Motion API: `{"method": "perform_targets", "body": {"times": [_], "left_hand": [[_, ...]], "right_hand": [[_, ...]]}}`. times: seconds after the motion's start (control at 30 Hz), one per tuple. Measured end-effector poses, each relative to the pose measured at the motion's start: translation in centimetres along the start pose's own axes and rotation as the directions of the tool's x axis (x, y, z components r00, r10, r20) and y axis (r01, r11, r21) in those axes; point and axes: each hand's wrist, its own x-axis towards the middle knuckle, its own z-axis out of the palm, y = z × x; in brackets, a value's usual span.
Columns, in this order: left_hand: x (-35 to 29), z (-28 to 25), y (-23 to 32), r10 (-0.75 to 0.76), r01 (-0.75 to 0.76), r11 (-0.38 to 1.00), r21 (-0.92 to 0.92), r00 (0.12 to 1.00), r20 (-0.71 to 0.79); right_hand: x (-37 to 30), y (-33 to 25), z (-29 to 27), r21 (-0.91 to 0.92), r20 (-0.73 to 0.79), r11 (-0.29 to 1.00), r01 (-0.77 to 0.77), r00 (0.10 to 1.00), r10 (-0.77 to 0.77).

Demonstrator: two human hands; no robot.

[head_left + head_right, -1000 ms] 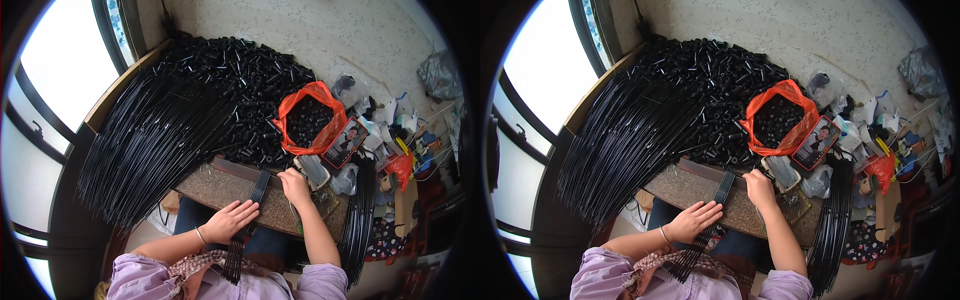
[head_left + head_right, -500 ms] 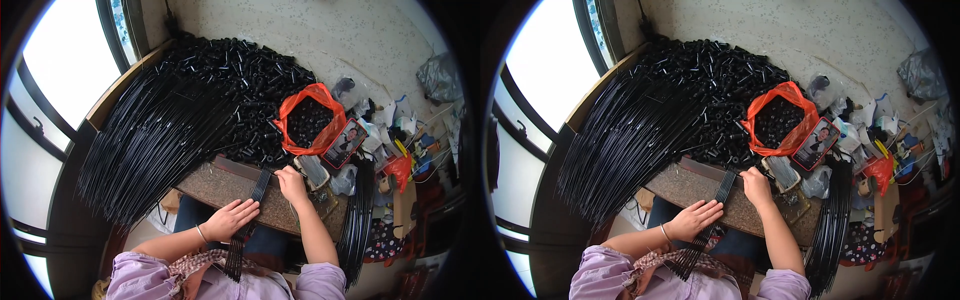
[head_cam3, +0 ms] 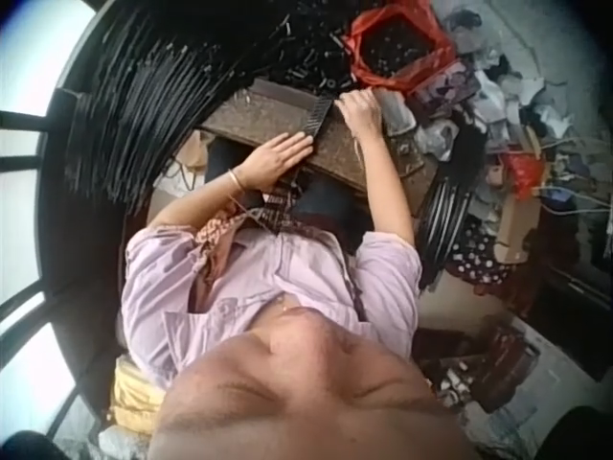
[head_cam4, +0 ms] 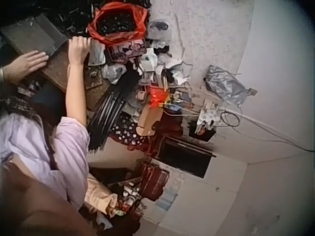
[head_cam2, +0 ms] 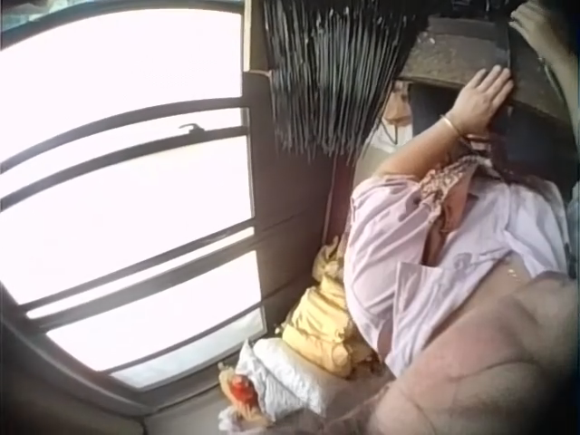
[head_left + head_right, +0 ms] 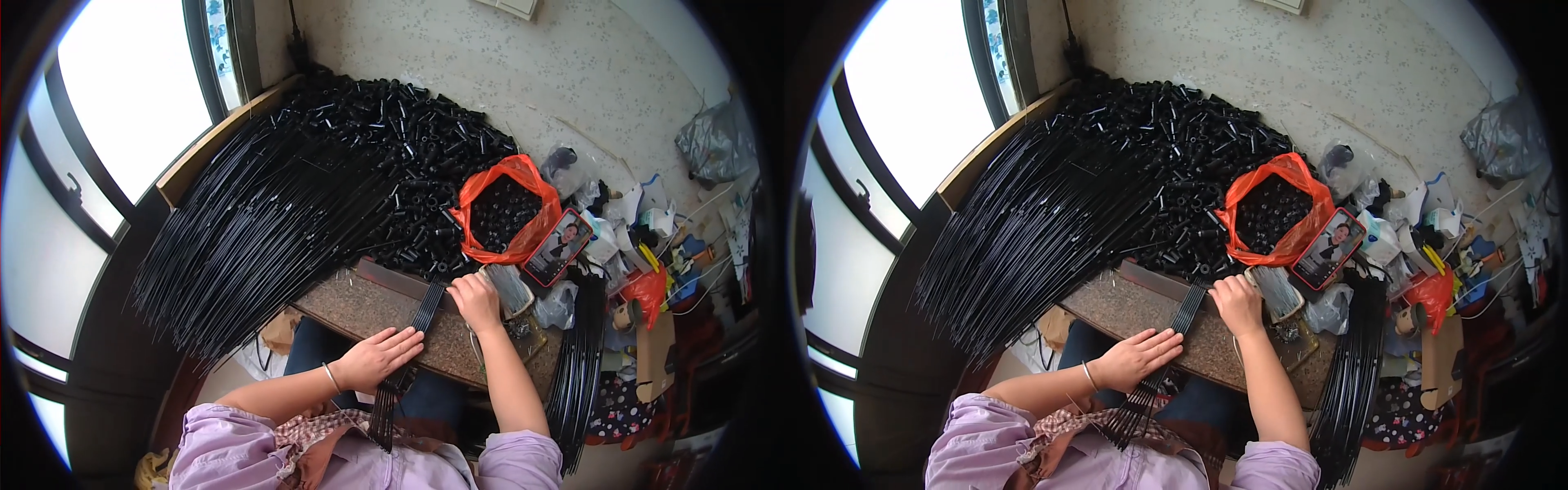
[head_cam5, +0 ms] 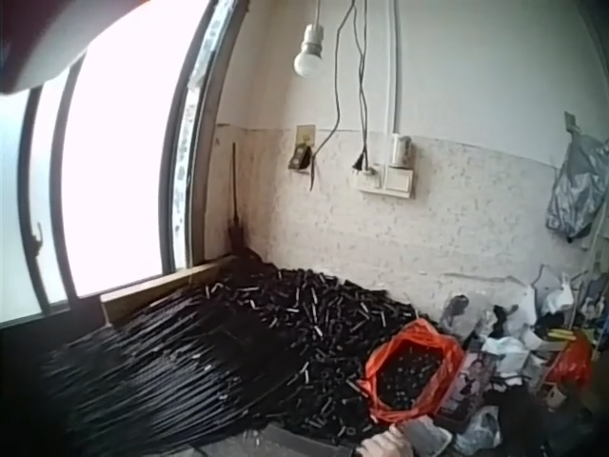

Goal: Assembling plastic components onto metal ribs for umbrellas using pliers.

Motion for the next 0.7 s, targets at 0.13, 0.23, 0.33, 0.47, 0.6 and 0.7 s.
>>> {"method": "perform_targets", "body": {"times": [0.13,0.23,0.33,0.47,0.6,0.7], "left_hand": [[0.5,-0.9,0.4,-0.009,0.001,0.995,0.103,0.997,0.074],[0.3,-1.0,0.3,-0.002,-0.003,0.999,0.048,0.995,0.103],[0.2,-0.9,0.2,0.017,-0.018,1.000,0.022,0.999,0.051],[0.0,-0.6,0.1,0.005,-0.012,0.997,0.081,0.997,0.083],[0.1,-0.1,0.0,0.013,-0.018,0.997,0.080,0.998,0.060],[0.3,-0.4,0.2,0.000,-0.003,0.998,0.066,0.999,0.042]], "right_hand": [[-2.7,2.9,-1.9,-0.073,0.026,0.995,0.072,0.997,-0.070],[-3.0,1.7,-2.1,0.039,0.050,0.998,-0.055,0.997,0.053],[-2.8,1.2,-2.4,0.176,0.083,0.970,-0.166,0.985,0.154],[-2.9,1.0,-2.2,0.330,0.187,0.911,-0.246,0.963,0.193],[-2.6,1.2,-2.0,0.292,0.132,0.928,-0.232,0.971,0.201],[-2.3,1.3,-2.3,0.222,0.157,0.958,-0.184,0.976,0.151]]}}
